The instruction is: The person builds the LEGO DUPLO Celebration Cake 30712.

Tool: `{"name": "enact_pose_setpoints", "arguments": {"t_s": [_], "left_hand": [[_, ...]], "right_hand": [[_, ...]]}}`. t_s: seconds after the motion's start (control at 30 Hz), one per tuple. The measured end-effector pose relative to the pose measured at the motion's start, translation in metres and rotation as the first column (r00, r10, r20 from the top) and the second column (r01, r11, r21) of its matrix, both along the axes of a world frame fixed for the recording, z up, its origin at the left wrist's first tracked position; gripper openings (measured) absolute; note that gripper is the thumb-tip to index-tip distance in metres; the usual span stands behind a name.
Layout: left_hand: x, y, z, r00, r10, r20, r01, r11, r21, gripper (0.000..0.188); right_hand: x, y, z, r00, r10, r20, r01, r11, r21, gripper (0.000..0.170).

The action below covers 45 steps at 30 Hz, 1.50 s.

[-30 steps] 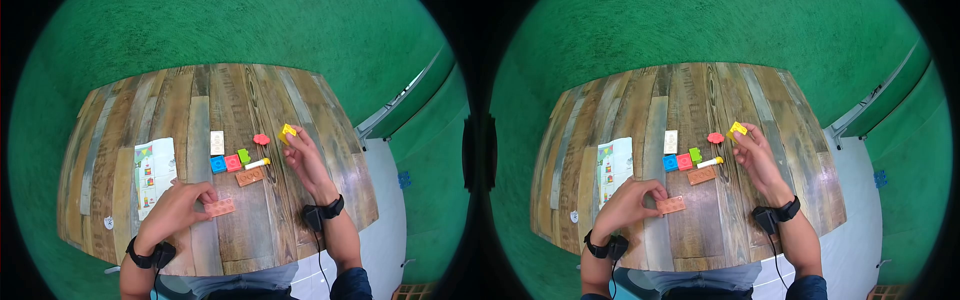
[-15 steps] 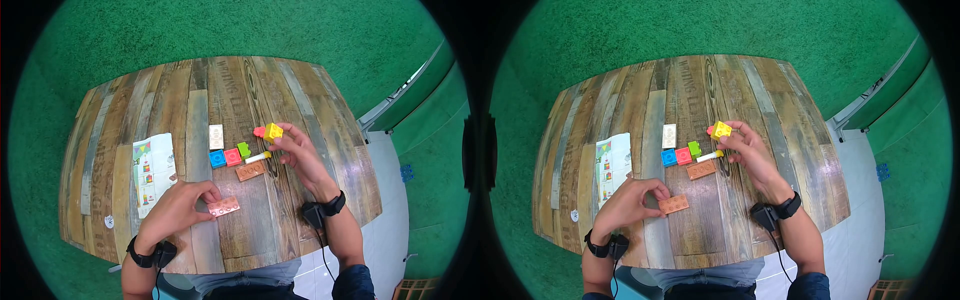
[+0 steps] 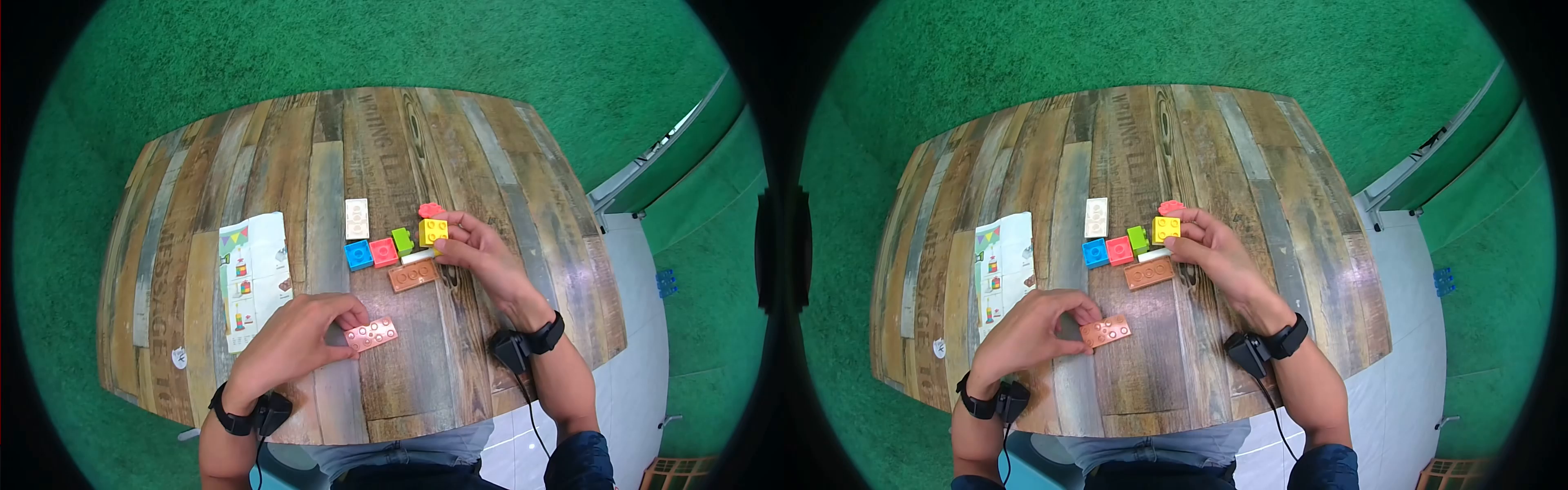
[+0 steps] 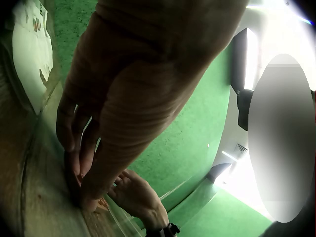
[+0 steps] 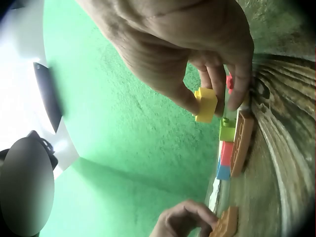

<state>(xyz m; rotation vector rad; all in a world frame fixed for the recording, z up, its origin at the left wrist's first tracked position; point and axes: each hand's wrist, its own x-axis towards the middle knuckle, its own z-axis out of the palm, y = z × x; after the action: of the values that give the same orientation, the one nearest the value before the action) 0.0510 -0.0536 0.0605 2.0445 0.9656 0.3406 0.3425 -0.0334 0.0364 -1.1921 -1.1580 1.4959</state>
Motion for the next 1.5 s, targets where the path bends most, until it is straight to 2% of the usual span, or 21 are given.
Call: {"name": "enact_pose_setpoints", "arguments": {"t_s": [0.27,0.4,0.5,0.6,0.73,1.03,1.1,1.13,1.2,1.23,1.3,1.4,1.5], "left_hand": [[-0.001,0.001,-0.004,1.0,-0.012,0.021,0.011,0.999,0.036,0.041],[0.0,0.001,-0.005,0.999,-0.019,0.027,0.018,0.999,0.034,0.042],[-0.001,0.001,-0.006,0.999,-0.019,0.035,0.018,0.999,0.039,0.042],[-0.001,0.001,-0.004,0.999,-0.017,0.029,0.016,0.999,0.028,0.043],[0.0,0.001,-0.002,1.0,-0.017,0.003,0.017,1.0,0.017,0.043],[0.001,0.0,0.003,0.997,0.002,0.077,0.003,0.998,-0.059,0.044],[0.0,0.001,0.004,0.991,0.02,0.131,0.013,0.968,-0.249,0.047],[0.0,0.001,0.002,0.991,0.021,0.13,0.012,0.969,-0.246,0.047],[-0.001,0.001,-0.002,0.909,0.122,0.398,0.111,0.851,-0.514,0.053],[0.0,0.002,-0.003,0.909,0.122,0.398,0.11,0.852,-0.512,0.053],[0.0,0.002,-0.005,0.821,0.29,0.491,0.202,0.658,-0.726,0.06],[0.001,0.0,0.001,0.782,0.336,0.526,0.246,0.608,-0.755,0.062],[0.001,0.001,0.0,0.79,0.317,0.524,0.262,0.599,-0.757,0.064]], "right_hand": [[-0.013,-0.007,0.001,0.99,0.114,-0.079,-0.122,0.987,-0.104,0.038],[-0.013,-0.007,0.003,0.992,0.104,-0.078,-0.111,0.989,-0.094,0.038],[-0.006,-0.003,-0.001,0.999,0.016,-0.038,-0.017,1.0,-0.027,0.039],[-0.007,-0.003,0.001,0.999,-0.006,-0.032,0.004,0.999,-0.04,0.038],[-0.009,-0.004,-0.001,0.998,0.026,-0.052,-0.028,0.999,-0.041,0.039],[-0.01,-0.006,0.0,0.994,0.083,-0.076,-0.085,0.996,-0.018,0.039],[-0.01,-0.006,0.003,0.993,0.09,-0.079,-0.092,0.995,-0.031,0.039],[-0.01,-0.007,0.004,0.993,0.091,-0.08,-0.094,0.995,-0.029,0.039],[-0.01,-0.008,0.006,0.982,0.104,-0.158,-0.11,0.993,-0.035,0.038],[-0.01,-0.01,0.008,0.982,0.105,-0.158,-0.112,0.993,-0.033,0.038],[-0.011,-0.012,0.011,0.968,0.133,-0.215,-0.143,0.989,-0.032,0.038],[-0.01,-0.013,0.01,0.948,0.185,-0.257,-0.191,0.982,0.002,0.037],[-0.012,-0.014,0.012,0.938,0.223,-0.265,-0.224,0.974,0.027,0.037]]}}
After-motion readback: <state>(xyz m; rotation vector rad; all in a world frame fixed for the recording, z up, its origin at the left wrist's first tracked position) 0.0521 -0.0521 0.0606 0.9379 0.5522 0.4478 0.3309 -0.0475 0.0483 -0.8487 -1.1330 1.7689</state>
